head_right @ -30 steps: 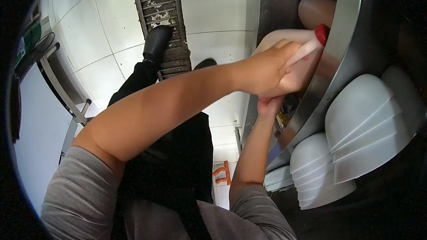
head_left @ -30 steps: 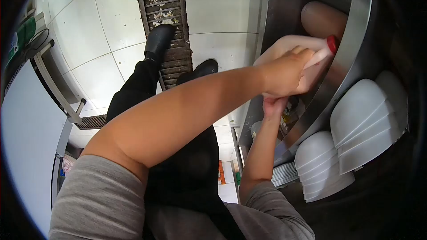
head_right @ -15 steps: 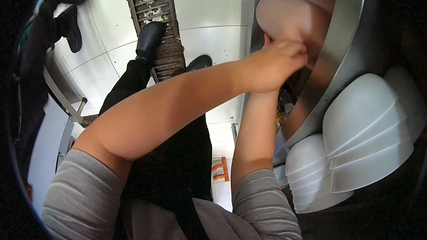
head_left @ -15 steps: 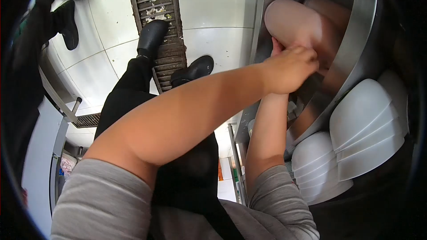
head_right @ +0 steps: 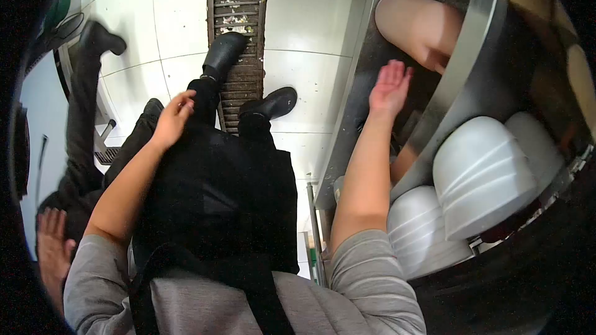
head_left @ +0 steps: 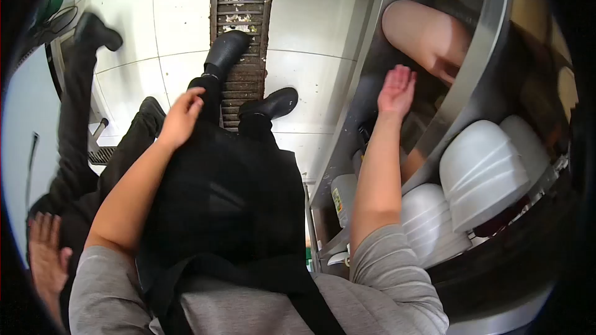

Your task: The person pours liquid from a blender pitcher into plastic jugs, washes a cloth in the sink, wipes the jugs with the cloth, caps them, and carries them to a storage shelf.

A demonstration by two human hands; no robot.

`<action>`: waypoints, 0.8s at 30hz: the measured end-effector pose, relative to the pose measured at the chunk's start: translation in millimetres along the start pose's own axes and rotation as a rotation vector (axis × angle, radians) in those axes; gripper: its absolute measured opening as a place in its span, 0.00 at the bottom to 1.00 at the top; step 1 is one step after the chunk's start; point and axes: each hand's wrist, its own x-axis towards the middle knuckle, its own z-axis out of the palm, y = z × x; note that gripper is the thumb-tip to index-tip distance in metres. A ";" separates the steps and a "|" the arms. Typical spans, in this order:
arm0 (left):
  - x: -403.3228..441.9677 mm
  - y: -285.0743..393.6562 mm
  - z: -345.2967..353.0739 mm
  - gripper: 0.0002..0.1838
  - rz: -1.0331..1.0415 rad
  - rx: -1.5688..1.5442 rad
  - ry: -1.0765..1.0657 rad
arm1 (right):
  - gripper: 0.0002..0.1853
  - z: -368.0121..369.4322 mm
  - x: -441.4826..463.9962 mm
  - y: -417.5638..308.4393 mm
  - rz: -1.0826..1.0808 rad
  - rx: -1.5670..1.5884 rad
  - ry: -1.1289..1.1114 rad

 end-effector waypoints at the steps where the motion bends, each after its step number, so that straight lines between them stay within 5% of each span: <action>1: -2.1 16.1 -11.8 0.15 -0.095 -0.002 0.071 | 0.26 5.2 -7.9 -1.1 0.185 -0.138 0.025; 3: -13.4 21.5 -21.6 0.15 -0.099 0.010 0.128 | 0.25 19.0 -44.0 7.3 0.233 -0.824 -0.101; 4: -22.5 15.0 -21.5 0.15 -0.045 0.009 0.130 | 0.22 20.4 -62.0 14.3 0.137 -1.115 -0.280; 5: -33.2 11.6 -22.0 0.15 0.011 0.010 0.129 | 0.17 -1.8 -64.7 32.9 -0.183 -1.485 -0.539; 7: -69.1 14.8 -26.7 0.15 0.085 0.082 0.090 | 0.16 29.9 -141.4 25.8 0.051 -1.511 -0.665; 10: -136.4 20.2 -55.5 0.21 0.067 0.090 -0.090 | 0.17 -29.5 -239.5 68.1 0.297 -1.176 -0.764; 11: -161.0 -3.6 -61.0 0.24 0.115 -0.141 -0.137 | 0.17 -8.6 -289.4 39.3 0.127 -1.486 -1.039; 12: -197.1 -2.8 -74.7 0.26 -0.022 -0.297 -0.303 | 0.18 0.7 -330.6 13.3 0.168 -1.279 -1.062; 13: -255.9 47.4 -117.9 0.34 -0.525 -0.446 -0.496 | 0.20 -31.7 -375.4 -5.8 0.230 -1.275 -1.283; 14: -280.1 18.7 -133.0 0.42 -0.957 -0.656 -0.687 | 0.18 -55.6 -386.3 -3.3 0.197 -1.295 -1.361; 15: -298.4 -7.9 -145.1 0.47 -0.926 -0.683 -0.874 | 0.18 -95.0 -392.6 12.4 0.176 -1.004 -1.263; 17: -321.2 11.3 -166.9 0.45 -0.863 -0.521 -1.061 | 0.18 -13.3 -427.9 -132.8 0.481 -0.948 -0.977; 19: -323.4 24.7 -189.1 0.34 -0.910 1.222 -1.073 | 0.22 -50.7 -421.3 -151.3 0.833 -1.158 -0.950; 21: -248.7 33.1 -219.8 0.30 -0.524 1.669 -1.115 | 0.26 -105.9 -441.1 -155.6 0.863 -1.276 -0.913; 23: -146.3 -11.1 -248.3 0.30 -0.038 1.166 -0.514 | 0.28 -114.9 -487.2 -193.9 0.637 -1.747 -0.892; 24: -114.8 53.2 -252.8 0.29 -0.103 0.811 -0.365 | 0.28 -158.7 -508.7 -163.5 0.541 -1.824 -0.736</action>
